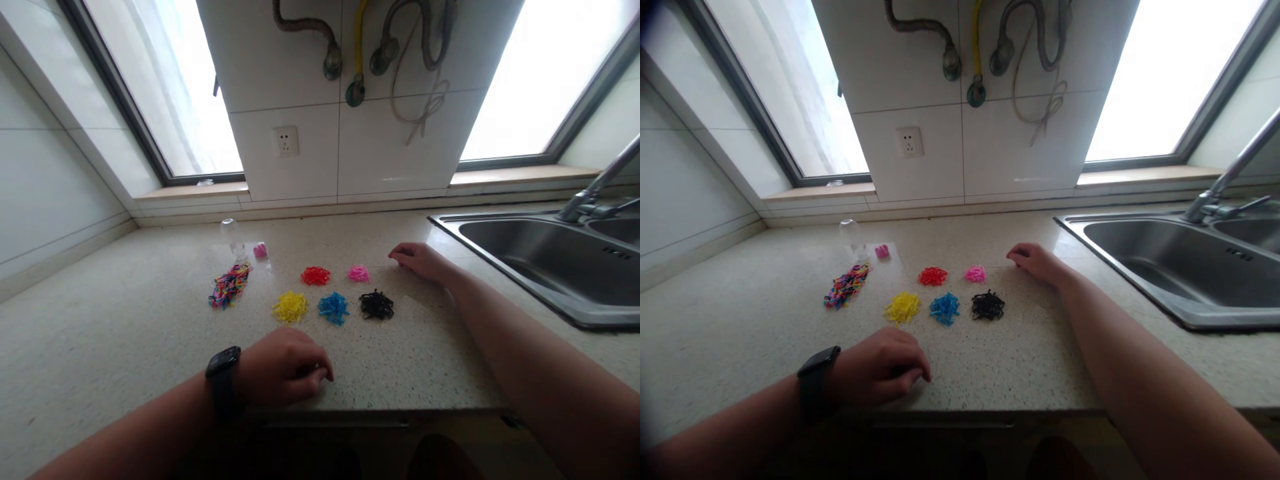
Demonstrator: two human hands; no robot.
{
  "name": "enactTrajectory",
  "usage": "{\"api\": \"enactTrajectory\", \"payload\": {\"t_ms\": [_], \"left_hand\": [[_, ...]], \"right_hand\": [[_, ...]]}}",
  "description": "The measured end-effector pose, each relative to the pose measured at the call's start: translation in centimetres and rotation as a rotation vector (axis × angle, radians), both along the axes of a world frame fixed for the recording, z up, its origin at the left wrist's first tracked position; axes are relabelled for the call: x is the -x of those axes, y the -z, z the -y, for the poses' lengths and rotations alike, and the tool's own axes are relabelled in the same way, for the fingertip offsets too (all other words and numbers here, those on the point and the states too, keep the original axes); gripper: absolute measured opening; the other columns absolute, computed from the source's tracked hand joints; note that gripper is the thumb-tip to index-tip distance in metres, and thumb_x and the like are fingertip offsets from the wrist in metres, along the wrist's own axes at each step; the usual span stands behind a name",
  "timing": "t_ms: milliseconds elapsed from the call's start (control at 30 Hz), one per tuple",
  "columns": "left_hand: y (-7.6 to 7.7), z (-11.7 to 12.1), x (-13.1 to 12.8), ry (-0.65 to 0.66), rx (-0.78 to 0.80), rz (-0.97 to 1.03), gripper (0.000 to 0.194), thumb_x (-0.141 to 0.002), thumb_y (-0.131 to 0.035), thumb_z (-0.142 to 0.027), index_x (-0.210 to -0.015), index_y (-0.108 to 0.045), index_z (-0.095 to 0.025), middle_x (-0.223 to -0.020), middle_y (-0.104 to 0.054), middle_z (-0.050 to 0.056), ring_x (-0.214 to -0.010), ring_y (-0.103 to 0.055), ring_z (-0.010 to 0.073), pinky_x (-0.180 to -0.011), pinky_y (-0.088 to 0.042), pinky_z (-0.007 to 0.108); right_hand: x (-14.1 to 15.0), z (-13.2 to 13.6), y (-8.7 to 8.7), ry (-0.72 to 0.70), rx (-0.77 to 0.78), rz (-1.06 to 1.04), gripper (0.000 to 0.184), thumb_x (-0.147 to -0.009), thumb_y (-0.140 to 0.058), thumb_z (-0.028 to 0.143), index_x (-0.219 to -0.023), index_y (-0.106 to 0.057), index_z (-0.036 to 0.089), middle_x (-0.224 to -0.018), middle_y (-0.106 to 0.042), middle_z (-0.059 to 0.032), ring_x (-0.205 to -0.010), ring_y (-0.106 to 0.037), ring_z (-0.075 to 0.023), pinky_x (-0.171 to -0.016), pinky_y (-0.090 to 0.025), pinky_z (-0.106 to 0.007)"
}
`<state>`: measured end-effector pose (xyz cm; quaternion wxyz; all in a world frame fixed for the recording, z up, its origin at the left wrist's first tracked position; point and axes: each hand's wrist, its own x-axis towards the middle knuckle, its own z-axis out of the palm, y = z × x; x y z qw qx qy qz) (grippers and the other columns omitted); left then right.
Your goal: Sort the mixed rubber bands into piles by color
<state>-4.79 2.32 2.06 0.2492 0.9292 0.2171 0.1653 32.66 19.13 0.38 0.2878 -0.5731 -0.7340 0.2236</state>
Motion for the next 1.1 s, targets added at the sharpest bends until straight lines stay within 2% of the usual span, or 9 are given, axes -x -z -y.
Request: {"api": "enactTrajectory", "payload": {"t_ms": [100, 167, 300, 400, 467, 567, 733, 967, 1100], "left_hand": [[-0.5, -0.7, 0.6, -0.062, -0.045, -0.001, 0.024, -0.090, -0.049, -0.017, -0.096, -0.072, -0.018, -0.072, -0.067, 0.002, -0.066, -0.059, 0.0128, -0.066, -0.045, 0.025], [-1.0, -1.6, 1.4, -0.164, -0.096, 0.010, 0.024, -0.091, -0.048, -0.017, -0.097, -0.071, -0.018, -0.072, -0.066, 0.002, -0.065, -0.058, 0.0119, -0.065, -0.044, 0.025], [-1.7, -4.1, 4.1, -0.485, -0.281, 0.072, 0.020, -0.093, -0.050, -0.022, -0.099, -0.070, -0.018, -0.070, -0.062, 0.000, -0.060, -0.052, 0.0103, -0.061, -0.040, 0.024], [-1.5, -6.6, 7.1, -0.768, -0.424, 0.143, 0.018, -0.091, -0.056, -0.027, -0.100, -0.068, -0.018, -0.066, -0.058, -0.002, -0.059, -0.051, 0.0109, -0.060, -0.040, 0.024], [-1.1, -8.3, 9.3, -0.941, -0.445, 0.158, 0.020, -0.090, -0.057, -0.031, -0.101, -0.068, -0.018, -0.067, -0.059, -0.001, -0.060, -0.052, 0.0117, -0.060, -0.040, 0.024], [-0.2, -10.5, 12.4, -1.086, -0.411, 0.021, 0.026, -0.090, -0.056, -0.037, -0.102, -0.070, -0.018, -0.072, -0.062, 0.001, -0.064, -0.057, 0.0135, -0.061, -0.041, 0.025], [1.5, -12.2, 14.8, -1.111, -0.349, -0.097, 0.033, -0.087, -0.057, -0.043, -0.099, -0.076, -0.018, -0.073, -0.065, 0.003, -0.065, -0.059, 0.0166, -0.062, -0.043, 0.027], [2.7, -12.8, 14.7, -1.083, -0.406, -0.198, 0.039, -0.089, -0.054, -0.045, -0.114, -0.075, -0.025, -0.095, -0.066, 0.009, -0.088, -0.061, 0.0240, -0.091, -0.045, 0.037], [3.0, -13.0, 14.9, -1.066, -0.411, -0.250, 0.042, -0.092, -0.049, -0.048, -0.118, -0.074, -0.028, -0.097, -0.065, 0.011, -0.094, -0.059, 0.0263, -0.094, -0.043, 0.040]], "right_hand": [[-0.1, -0.2, 0.1, 0.003, 0.023, -0.010, 0.033, -0.086, -0.057, 0.046, -0.094, -0.071, 0.017, -0.068, -0.062, -0.0018, -0.053, -0.047, -0.0115, -0.051, -0.036, -0.027], [-0.1, -0.3, 0.2, 0.016, 0.044, -0.013, 0.034, -0.086, -0.057, 0.047, -0.095, -0.070, 0.018, -0.068, -0.061, -0.0014, -0.052, -0.047, -0.0113, -0.049, -0.036, -0.027], [-0.1, -0.4, 0.1, 0.021, 0.064, -0.010, 0.035, -0.085, -0.057, 0.048, -0.095, -0.071, 0.018, -0.069, -0.062, -0.0023, -0.052, -0.048, -0.0118, -0.050, -0.037, -0.027], [0.2, -0.2, -0.2, 0.014, 0.052, -0.005, 0.034, -0.084, -0.058, 0.048, -0.093, -0.071, 0.018, -0.069, -0.063, -0.0029, -0.053, -0.049, -0.0120, -0.052, -0.038, -0.028], [0.3, -0.1, -0.4, 0.018, 0.050, 0.001, 0.034, -0.084, -0.058, 0.047, -0.093, -0.071, 0.018, -0.069, -0.064, -0.0030, -0.053, -0.049, -0.0120, -0.052, -0.038, -0.027], [0.5, 0.1, -0.6, 0.019, 0.055, 0.020, 0.034, -0.084, -0.058, 0.048, -0.093, -0.072, 0.018, -0.069, -0.064, -0.0030, -0.054, -0.049, -0.0120, -0.052, -0.037, -0.027], [0.5, 0.1, -0.6, 0.026, 0.095, 0.044, 0.034, -0.085, -0.057, 0.047, -0.094, -0.072, 0.018, -0.071, -0.064, -0.0034, -0.054, -0.049, -0.0125, -0.053, -0.038, -0.028], [1.0, -0.1, -0.5, 0.058, 0.119, 0.090, 0.032, -0.087, -0.056, 0.045, -0.094, -0.072, 0.018, -0.072, -0.064, -0.0032, -0.054, -0.049, -0.0125, -0.053, -0.037, -0.028], [1.0, -0.5, -0.3, 0.033, 0.081, 0.132, 0.032, -0.086, -0.057, 0.046, -0.092, -0.073, 0.018, -0.072, -0.067, -0.0041, -0.058, -0.052, -0.0144, -0.056, -0.039, -0.029]]}}
